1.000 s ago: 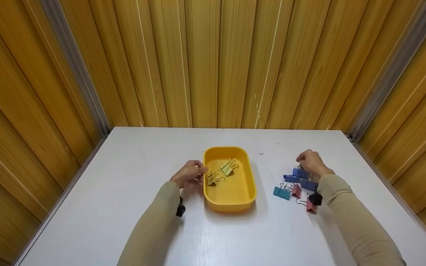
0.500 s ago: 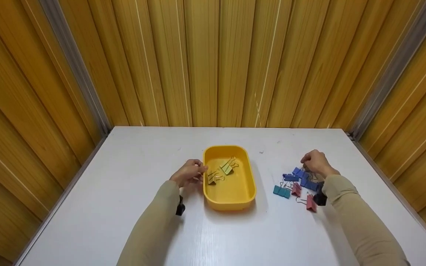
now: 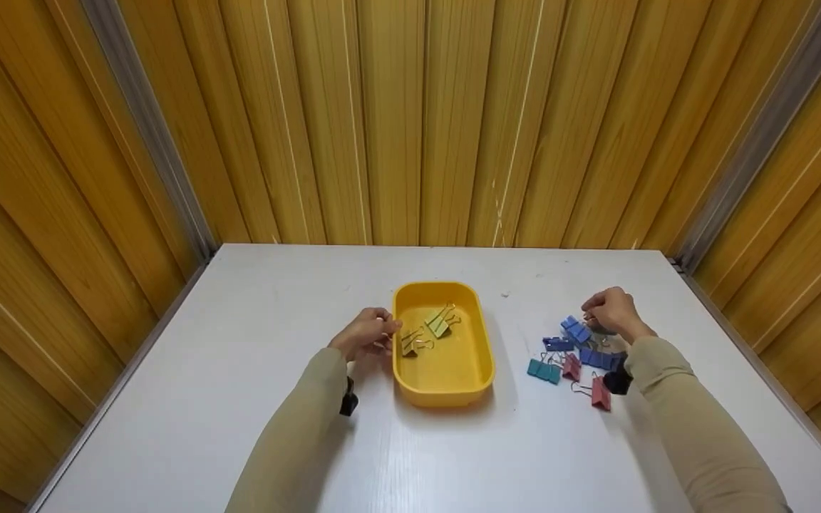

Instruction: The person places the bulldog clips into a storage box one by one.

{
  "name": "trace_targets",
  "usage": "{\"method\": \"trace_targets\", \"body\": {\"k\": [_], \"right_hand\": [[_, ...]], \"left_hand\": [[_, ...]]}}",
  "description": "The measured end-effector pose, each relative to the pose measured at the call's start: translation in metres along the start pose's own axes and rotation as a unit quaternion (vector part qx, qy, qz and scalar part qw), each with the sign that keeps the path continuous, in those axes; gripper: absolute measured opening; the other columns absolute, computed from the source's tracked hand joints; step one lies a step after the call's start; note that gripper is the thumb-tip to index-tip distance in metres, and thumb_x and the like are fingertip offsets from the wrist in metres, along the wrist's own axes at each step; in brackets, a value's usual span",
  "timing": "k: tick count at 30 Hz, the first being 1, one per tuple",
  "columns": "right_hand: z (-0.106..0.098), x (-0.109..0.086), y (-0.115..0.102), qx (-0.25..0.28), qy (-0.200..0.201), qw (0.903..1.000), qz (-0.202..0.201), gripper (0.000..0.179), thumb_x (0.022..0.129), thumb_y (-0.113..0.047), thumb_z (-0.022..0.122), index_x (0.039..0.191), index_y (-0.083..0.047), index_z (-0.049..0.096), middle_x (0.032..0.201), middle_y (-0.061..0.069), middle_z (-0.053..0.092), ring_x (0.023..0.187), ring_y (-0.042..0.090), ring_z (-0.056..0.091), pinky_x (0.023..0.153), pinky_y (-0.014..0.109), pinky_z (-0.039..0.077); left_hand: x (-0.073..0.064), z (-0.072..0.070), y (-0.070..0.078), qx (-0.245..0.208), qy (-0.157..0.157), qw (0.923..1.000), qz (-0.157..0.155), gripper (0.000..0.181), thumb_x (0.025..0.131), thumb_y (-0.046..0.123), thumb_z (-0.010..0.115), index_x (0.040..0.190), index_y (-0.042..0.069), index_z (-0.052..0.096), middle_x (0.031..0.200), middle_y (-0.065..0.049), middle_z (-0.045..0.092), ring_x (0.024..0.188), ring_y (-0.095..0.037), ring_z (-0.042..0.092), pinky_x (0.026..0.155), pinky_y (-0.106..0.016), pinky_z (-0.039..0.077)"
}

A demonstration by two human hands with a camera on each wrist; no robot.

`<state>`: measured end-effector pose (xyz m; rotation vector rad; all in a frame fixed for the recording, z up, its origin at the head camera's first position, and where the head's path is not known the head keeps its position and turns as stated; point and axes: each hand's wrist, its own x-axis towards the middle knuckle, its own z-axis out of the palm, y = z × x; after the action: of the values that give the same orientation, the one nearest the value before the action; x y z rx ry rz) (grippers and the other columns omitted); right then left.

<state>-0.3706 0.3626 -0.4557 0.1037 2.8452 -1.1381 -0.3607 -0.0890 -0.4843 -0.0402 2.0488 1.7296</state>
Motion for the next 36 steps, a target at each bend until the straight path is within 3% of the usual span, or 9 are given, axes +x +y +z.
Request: {"method": "trace_targets", "body": {"k": [7,16,22,29,36], "right_hand": [[-0.004,0.0,-0.008,0.012,-0.007,0.9998,0.012,0.03,0.096,0.0,0.047,0.12,0.013,0.057,0.111,0.028,0.063,0.09,0.026,0.067,0.089,0.039,0.055],[-0.003,0.004,-0.023,0.022,-0.01,0.9997,0.001,0.029,0.098,-0.002,0.045,0.12,0.012,0.058,0.11,0.027,0.063,0.085,0.022,0.067,0.099,0.048,0.049],[-0.003,0.006,-0.034,0.034,-0.01,0.9994,-0.003,0.028,0.097,-0.001,0.048,0.12,0.011,0.059,0.11,0.026,0.064,0.086,0.022,0.068,0.096,0.044,0.051],[-0.003,0.008,-0.049,0.049,-0.02,0.9986,-0.006,0.028,0.097,-0.001,0.048,0.12,0.012,0.058,0.107,0.023,0.066,0.083,0.018,0.069,0.085,0.029,0.057],[0.001,0.009,-0.064,0.056,-0.031,0.9978,-0.015,0.028,0.097,-0.003,0.049,0.12,0.012,0.058,0.109,0.024,0.065,0.084,0.019,0.069,0.079,0.023,0.057]], "left_hand": [[0.001,0.0,-0.001,0.002,0.002,1.0,0.002,0.014,0.096,0.015,0.058,0.092,0.008,0.046,0.078,-0.005,0.056,0.058,-0.014,0.055,0.057,-0.028,0.053],[0.003,0.002,0.001,0.002,0.013,0.9998,-0.011,0.015,0.095,0.016,0.059,0.093,0.008,0.047,0.079,-0.004,0.057,0.061,-0.015,0.056,0.059,-0.028,0.053],[0.003,0.003,0.001,-0.002,0.011,0.9999,-0.007,0.015,0.095,0.016,0.059,0.092,0.008,0.046,0.077,-0.004,0.057,0.06,-0.014,0.055,0.06,-0.029,0.053],[0.003,0.002,-0.001,-0.007,0.002,1.0,0.004,0.016,0.094,0.015,0.059,0.091,0.008,0.045,0.075,-0.003,0.055,0.057,-0.014,0.055,0.058,-0.029,0.052],[0.003,0.003,0.001,-0.008,0.013,0.9998,-0.01,0.016,0.094,0.016,0.06,0.092,0.008,0.047,0.078,-0.004,0.056,0.06,-0.015,0.055,0.056,-0.026,0.052]]}}
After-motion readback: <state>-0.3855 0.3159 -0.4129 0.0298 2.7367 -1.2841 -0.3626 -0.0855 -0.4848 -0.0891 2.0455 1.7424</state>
